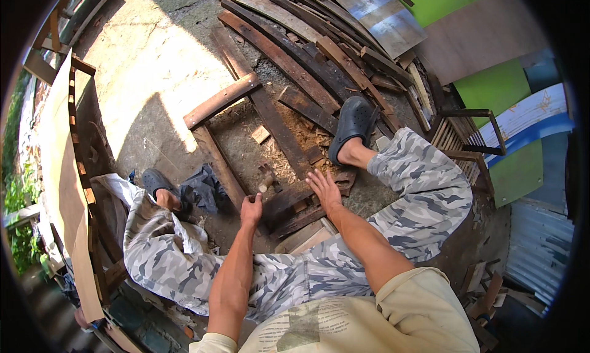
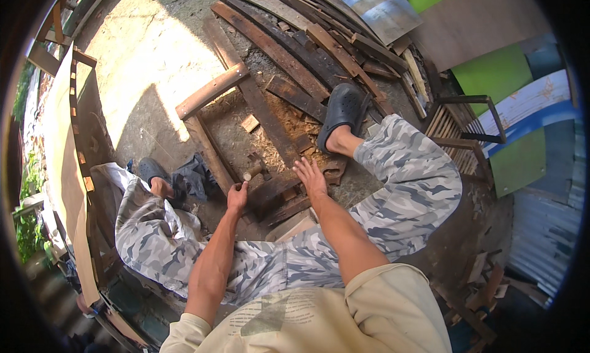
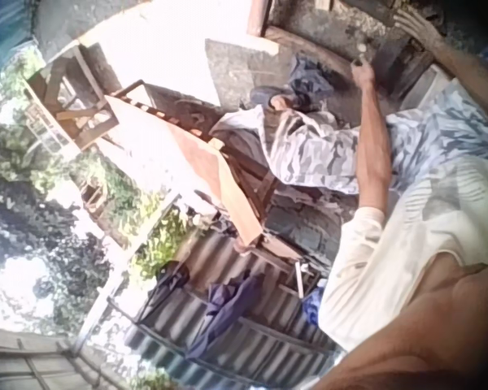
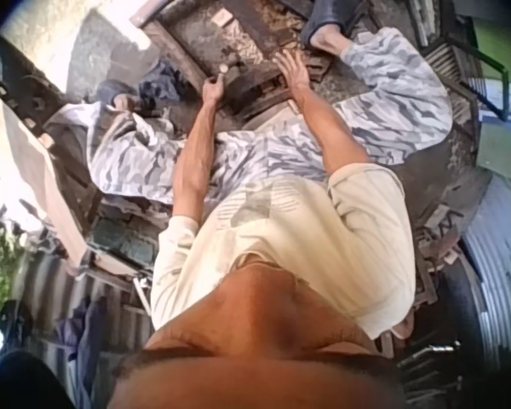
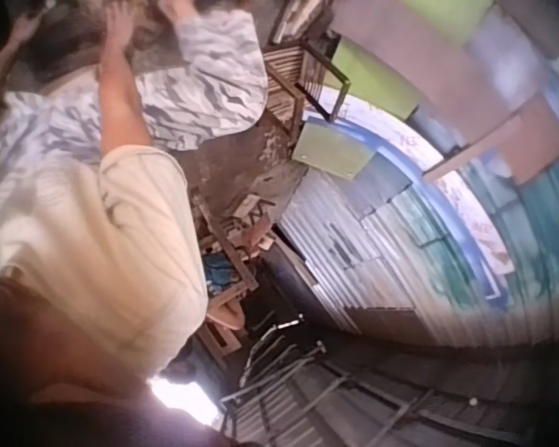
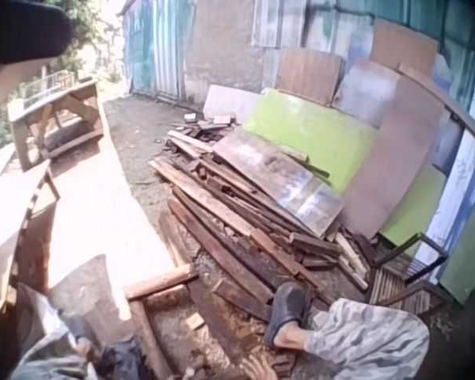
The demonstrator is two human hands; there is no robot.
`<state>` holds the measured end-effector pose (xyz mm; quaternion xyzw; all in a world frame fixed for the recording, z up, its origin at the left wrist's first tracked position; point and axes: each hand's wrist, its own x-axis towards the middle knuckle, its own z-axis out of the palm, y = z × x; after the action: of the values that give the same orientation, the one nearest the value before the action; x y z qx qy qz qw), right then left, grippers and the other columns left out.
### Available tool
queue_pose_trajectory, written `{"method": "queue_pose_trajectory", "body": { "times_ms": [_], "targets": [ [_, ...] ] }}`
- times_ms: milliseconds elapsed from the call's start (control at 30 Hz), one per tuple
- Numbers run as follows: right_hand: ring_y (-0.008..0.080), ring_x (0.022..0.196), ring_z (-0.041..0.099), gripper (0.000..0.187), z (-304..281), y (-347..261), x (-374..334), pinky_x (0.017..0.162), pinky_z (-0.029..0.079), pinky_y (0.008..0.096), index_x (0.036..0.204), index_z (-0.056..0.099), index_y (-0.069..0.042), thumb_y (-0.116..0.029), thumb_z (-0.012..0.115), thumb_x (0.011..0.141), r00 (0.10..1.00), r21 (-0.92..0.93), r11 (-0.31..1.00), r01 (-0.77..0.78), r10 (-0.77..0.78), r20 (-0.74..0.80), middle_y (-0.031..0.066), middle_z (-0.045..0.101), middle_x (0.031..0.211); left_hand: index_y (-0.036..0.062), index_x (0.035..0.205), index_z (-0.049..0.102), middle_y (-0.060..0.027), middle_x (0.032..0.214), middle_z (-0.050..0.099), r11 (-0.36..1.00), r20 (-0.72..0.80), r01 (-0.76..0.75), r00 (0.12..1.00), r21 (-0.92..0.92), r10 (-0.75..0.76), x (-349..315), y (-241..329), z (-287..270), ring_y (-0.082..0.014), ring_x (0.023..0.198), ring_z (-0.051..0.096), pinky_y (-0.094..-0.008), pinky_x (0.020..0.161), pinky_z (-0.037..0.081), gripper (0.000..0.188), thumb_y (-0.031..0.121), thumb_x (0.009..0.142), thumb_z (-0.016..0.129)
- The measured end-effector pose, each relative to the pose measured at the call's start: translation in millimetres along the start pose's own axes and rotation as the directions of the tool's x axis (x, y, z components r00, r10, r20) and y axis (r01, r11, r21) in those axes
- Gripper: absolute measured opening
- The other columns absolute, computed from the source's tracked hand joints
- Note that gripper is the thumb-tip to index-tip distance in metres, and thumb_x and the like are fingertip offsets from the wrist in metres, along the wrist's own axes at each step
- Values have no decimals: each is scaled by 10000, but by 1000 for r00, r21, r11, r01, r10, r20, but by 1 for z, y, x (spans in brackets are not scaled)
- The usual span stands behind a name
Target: The person sits on the ground and uses a hammer to dismantle a wooden chair frame. They repeatedly strike joints to separate the legs and crossbars, then lift and reposition the frame to access different joints.
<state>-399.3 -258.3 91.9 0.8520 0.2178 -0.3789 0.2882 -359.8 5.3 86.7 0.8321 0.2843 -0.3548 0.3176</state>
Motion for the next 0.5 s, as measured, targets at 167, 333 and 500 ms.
{"method": "queue_pose_trajectory", "body": {
  "times_ms": [167,333,500],
  "targets": [
    [369,1538,5,793,3,39,-14,1166,167,593,1619,27,-172,-357,508,1016,885,218,912,-348,242,398,161,53,1671,42,1483,422,-256,1489,439,993,157,-33,987,109,16,14,-21,13,-386,1393,419,-426,1145,346,797,571,905,574],
    [427,1249,501,729,-8,0,9,960,419,569,1617,48,-143,-216,470,1027,998,510,858,-54,37,44,226,346,1548,60,1540,333,-289,1600,216,953,249,-87,968,291,12,3,-6,15,-416,1487,231,-430,1209,246,874,596,893,574],
    [354,931,666,802,-9,1,-1,720,494,526,1613,-22,-187,-175,505,1008,938,217,970,-109,28,345,242,533,1368,74,1568,269,-295,1614,157,928,244,-56,969,370,-38,-2,-14,15,-451,1501,157,-460,1220,204,931,617,880,582]
  ]
}}
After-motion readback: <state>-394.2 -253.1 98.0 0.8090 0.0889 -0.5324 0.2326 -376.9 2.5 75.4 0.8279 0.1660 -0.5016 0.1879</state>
